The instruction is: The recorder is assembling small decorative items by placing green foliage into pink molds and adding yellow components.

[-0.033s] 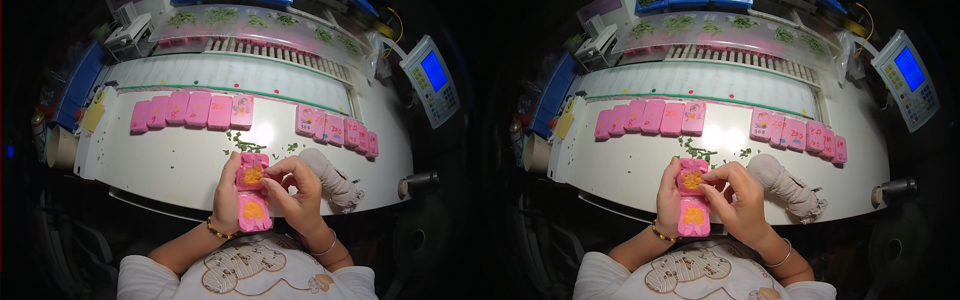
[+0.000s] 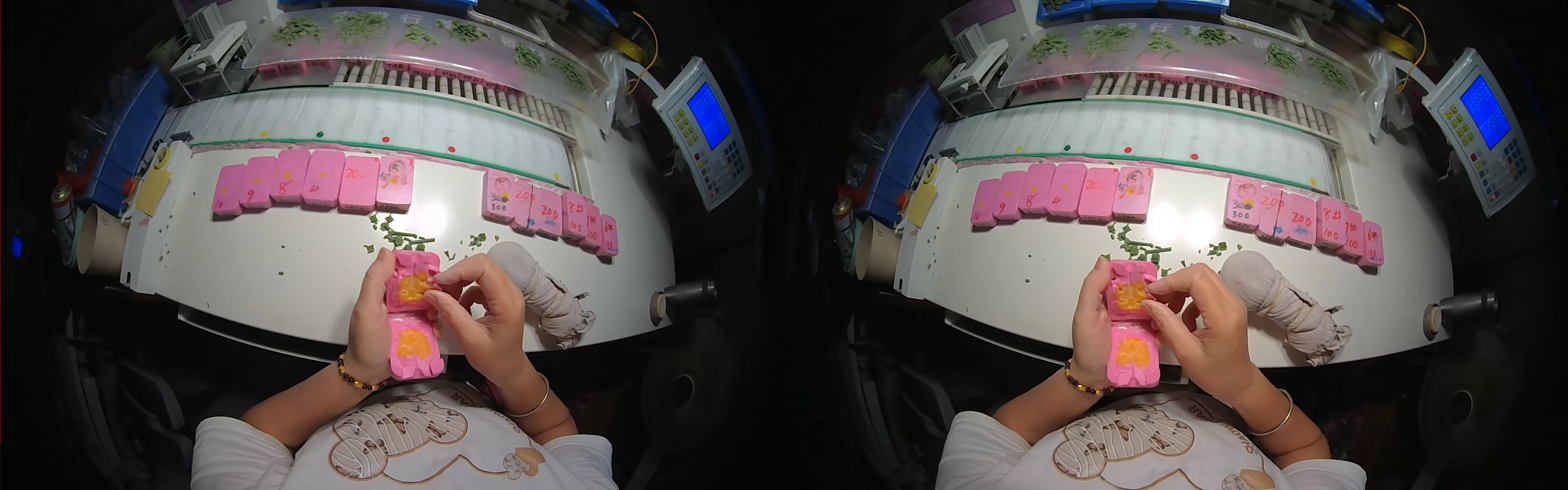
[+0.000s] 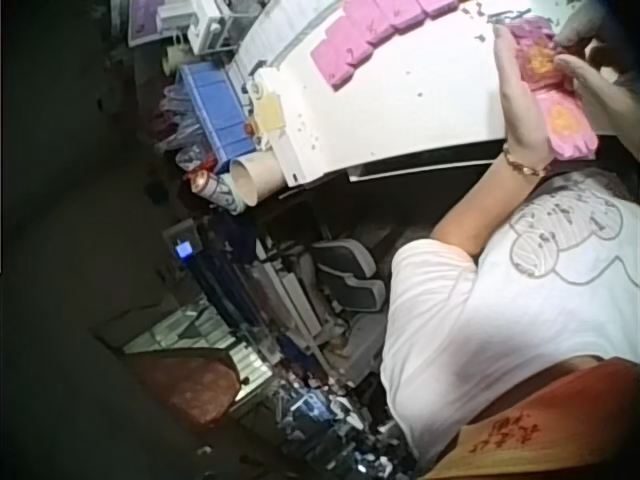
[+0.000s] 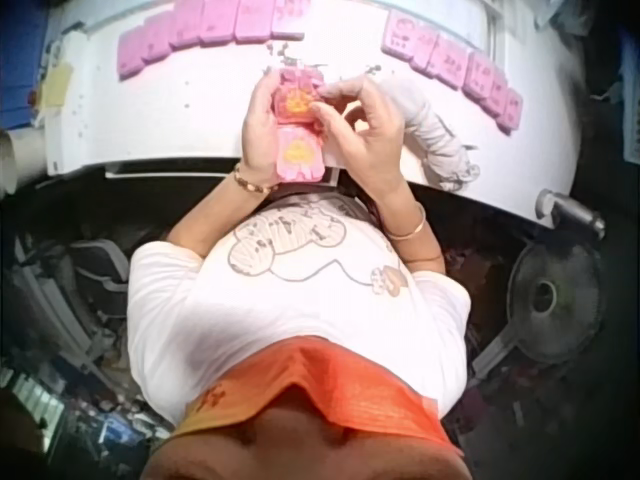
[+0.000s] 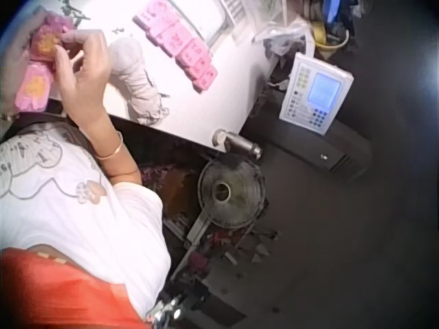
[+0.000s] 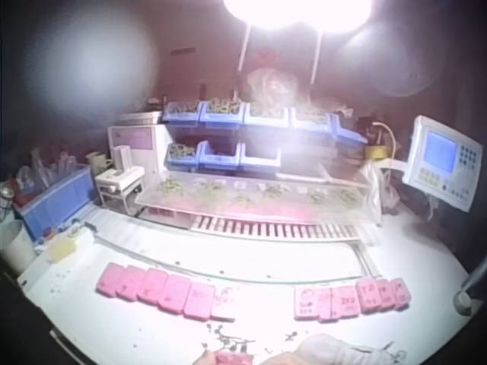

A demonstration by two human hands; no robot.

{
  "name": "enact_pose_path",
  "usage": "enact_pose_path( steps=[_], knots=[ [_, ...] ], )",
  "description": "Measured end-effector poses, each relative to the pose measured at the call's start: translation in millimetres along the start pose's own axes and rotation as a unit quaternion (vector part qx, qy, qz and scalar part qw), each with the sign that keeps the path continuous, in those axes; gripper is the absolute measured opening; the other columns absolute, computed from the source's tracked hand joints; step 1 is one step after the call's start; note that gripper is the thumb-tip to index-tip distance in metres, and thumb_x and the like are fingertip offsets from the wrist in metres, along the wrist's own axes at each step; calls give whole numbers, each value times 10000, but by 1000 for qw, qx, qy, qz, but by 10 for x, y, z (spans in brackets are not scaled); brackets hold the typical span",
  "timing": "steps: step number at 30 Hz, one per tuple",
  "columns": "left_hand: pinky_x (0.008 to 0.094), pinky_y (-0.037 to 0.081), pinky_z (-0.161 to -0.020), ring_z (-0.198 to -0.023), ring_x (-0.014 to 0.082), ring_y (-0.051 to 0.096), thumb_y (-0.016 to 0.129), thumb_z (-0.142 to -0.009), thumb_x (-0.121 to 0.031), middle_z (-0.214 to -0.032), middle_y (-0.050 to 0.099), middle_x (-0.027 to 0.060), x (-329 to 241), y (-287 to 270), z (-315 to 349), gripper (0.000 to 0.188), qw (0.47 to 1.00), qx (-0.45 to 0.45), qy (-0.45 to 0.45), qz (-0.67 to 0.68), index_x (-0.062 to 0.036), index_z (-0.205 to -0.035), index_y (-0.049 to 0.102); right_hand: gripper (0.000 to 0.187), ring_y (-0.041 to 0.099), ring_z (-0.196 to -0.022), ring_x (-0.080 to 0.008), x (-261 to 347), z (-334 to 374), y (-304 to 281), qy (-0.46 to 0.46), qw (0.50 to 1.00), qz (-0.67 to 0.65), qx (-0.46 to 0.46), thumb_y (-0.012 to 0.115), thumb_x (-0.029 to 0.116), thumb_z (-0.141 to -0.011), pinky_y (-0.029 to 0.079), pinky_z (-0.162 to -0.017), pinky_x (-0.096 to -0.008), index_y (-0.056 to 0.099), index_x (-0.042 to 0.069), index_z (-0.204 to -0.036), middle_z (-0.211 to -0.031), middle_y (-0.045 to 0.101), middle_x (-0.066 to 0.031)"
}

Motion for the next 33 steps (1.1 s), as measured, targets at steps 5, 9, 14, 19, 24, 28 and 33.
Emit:
enact_pose_path(
  steps=[5,9,14,19,24,28,33],
  knots=[
    [290,497,-541,-637,164,596,297,-987,-520,-788,614,75,8,30,43,548,997,17,-11,-69,-61,-944,593,307,553,-740,-53,-15,-33,-42,48,997,-61,-16,711,21,-810,424,-520,-171,555,7,-1075,-878,572,-21],
    [298,518,-525,-640,164,600,285,-987,-521,-791,615,79,17,33,70,583,996,5,-15,-91,-29,-999,598,306,544,-755,-49,-71,-118,-142,163,956,-235,68,707,20,-821,430,-551,-156,544,-4,-1079,-902,571,-31],
    [299,539,-551,-640,164,603,278,-985,-533,-819,617,79,11,38,62,602,993,31,-25,-112,-25,-1013,601,187,565,-718,-60,-22,-125,-147,221,923,-298,104,685,56,-849,459,-609,-193,585,-7,-994,-889,605,-43],
    [257,505,-684,-756,116,595,411,-992,-496,-895,586,72,5,117,34,488,979,26,81,-186,-31,-1074,533,160,543,-794,-71,-113,-31,7,52,989,-136,7,642,53,-883,448,-714,-220,569,-5,-1012,-896,585,-27],
    [237,440,-872,-950,73,538,583,-967,-254,-1036,563,42,-7,5,-27,304,967,56,125,-213,2,-1108,499,169,499,-793,-86,-123,-47,1,48,976,-191,-89,619,17,-878,411,-700,-215,545,11,-1030,-943,543,-31],
    [243,444,-882,-961,78,547,574,-967,-207,-1050,573,54,-49,67,-25,268,970,61,106,-209,5,-1114,502,170,482,-784,-97,-139,-70,-79,-7,990,-124,-60,623,9,-866,399,-676,-224,542,12,-1015,-940,541,-39],
    [266,456,-893,-978,104,568,524,-942,-128,-1065,584,73,-119,104,1,217,981,76,60,-166,8,-1110,507,160,469,-756,-124,-114,-78,-83,-66,995,-60,-51,612,-4,-858,392,-659,-237,546,12,-1003,-925,544,-62]
  ],
)
Point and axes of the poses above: each hand's wrist, its own z-axis away from the middle knuckle, its own y-axis out of the palm, x = y × z, the point moved 1 cm from there along -z, towards the middle knuckle
